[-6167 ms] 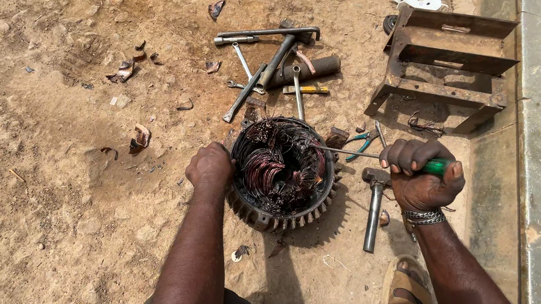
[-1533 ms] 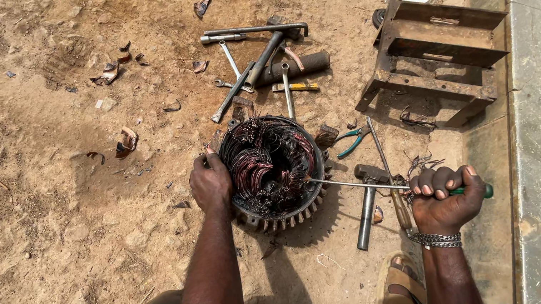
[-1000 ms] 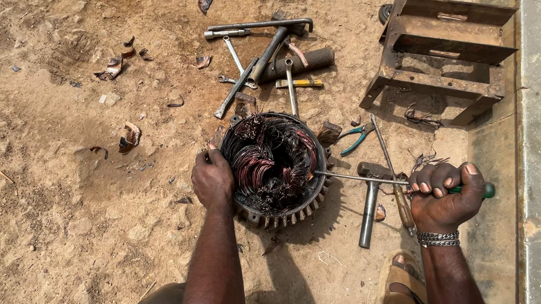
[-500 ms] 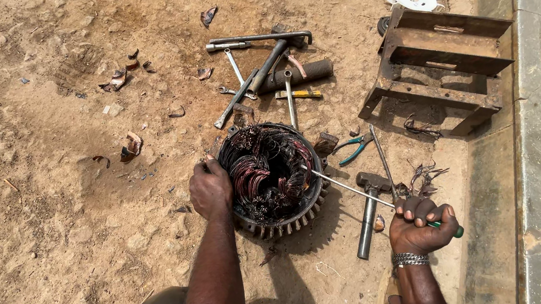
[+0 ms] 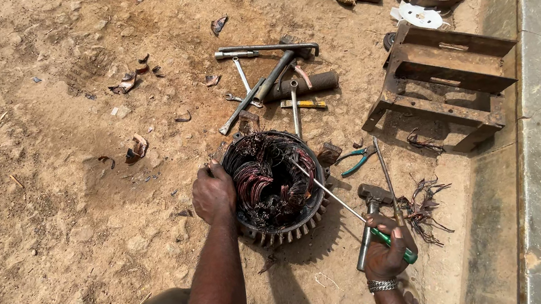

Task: The person sits on the ground and strips burnt copper windings out of an electric motor stator. They pull wire bundles by hand, use a screwdriver and pliers to pry and cut the windings, and tap with a hammer, tossing the removed copper and debris aside.

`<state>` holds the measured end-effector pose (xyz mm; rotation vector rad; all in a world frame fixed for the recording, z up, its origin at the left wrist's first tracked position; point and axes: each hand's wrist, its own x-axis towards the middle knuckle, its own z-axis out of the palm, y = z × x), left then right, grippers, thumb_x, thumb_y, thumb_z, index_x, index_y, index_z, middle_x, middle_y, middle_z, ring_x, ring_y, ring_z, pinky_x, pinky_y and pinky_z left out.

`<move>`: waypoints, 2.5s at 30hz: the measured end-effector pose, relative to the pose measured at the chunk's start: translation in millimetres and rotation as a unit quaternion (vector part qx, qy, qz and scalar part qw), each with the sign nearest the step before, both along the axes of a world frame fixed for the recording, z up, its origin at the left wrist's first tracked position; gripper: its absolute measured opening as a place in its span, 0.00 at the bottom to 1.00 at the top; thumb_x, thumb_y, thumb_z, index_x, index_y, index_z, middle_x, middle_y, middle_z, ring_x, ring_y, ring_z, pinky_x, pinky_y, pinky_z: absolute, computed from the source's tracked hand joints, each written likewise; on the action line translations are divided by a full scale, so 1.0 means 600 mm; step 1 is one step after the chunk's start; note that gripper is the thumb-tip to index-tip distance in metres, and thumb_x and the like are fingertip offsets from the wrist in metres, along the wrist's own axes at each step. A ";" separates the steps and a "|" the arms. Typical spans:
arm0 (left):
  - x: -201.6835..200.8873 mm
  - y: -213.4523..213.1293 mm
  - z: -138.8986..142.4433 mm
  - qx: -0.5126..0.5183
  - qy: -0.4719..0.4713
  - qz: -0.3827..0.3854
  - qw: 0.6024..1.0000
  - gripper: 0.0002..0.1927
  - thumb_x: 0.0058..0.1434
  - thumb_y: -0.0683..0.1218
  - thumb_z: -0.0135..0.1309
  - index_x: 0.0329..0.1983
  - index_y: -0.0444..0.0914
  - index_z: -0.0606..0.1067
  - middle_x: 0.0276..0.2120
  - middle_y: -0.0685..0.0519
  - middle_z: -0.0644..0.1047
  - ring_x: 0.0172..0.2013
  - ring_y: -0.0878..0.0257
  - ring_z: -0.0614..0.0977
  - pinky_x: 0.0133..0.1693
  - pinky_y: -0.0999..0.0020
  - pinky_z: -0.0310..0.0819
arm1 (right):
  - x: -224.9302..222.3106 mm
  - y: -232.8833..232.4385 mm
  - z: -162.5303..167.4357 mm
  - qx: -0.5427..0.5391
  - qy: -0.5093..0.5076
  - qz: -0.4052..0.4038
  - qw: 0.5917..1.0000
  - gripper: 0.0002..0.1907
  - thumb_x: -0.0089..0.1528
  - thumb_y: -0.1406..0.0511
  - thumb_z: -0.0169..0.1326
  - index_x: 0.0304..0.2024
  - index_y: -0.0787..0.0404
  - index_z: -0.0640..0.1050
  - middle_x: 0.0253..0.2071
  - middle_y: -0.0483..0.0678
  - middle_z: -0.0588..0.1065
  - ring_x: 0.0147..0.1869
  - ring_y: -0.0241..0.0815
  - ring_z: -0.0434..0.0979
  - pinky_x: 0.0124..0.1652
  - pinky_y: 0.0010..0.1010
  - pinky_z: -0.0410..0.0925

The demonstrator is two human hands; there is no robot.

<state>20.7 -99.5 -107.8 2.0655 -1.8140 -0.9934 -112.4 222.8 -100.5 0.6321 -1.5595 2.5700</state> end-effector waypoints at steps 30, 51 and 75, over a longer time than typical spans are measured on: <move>0.005 -0.005 -0.003 0.009 0.023 -0.015 1.000 0.31 0.71 0.64 0.39 0.62 0.38 0.73 0.47 0.40 0.79 0.40 0.50 0.81 0.39 0.53 0.77 | -0.063 -0.122 0.254 -0.076 0.121 0.262 0.954 0.20 0.73 0.58 0.51 0.28 0.57 0.64 0.20 0.43 0.59 0.22 0.36 0.58 0.25 0.36 0.61; 0.010 -0.006 0.014 0.044 0.040 -0.016 0.998 0.33 0.70 0.66 0.38 0.66 0.40 0.70 0.57 0.39 0.74 0.52 0.46 0.79 0.50 0.47 0.78 | -0.106 -0.156 0.203 -0.062 -0.091 0.095 0.989 0.26 0.70 0.49 0.55 0.26 0.51 0.61 0.19 0.39 0.56 0.21 0.34 0.55 0.26 0.32 0.60; 0.004 0.001 0.000 0.002 0.041 -0.026 0.999 0.32 0.71 0.65 0.38 0.62 0.38 0.74 0.50 0.40 0.77 0.45 0.48 0.80 0.46 0.49 0.76 | -0.256 -0.090 0.101 0.658 0.100 0.003 0.747 0.12 0.68 0.57 0.54 0.49 0.56 0.74 0.36 0.47 0.75 0.35 0.45 0.76 0.37 0.46 0.74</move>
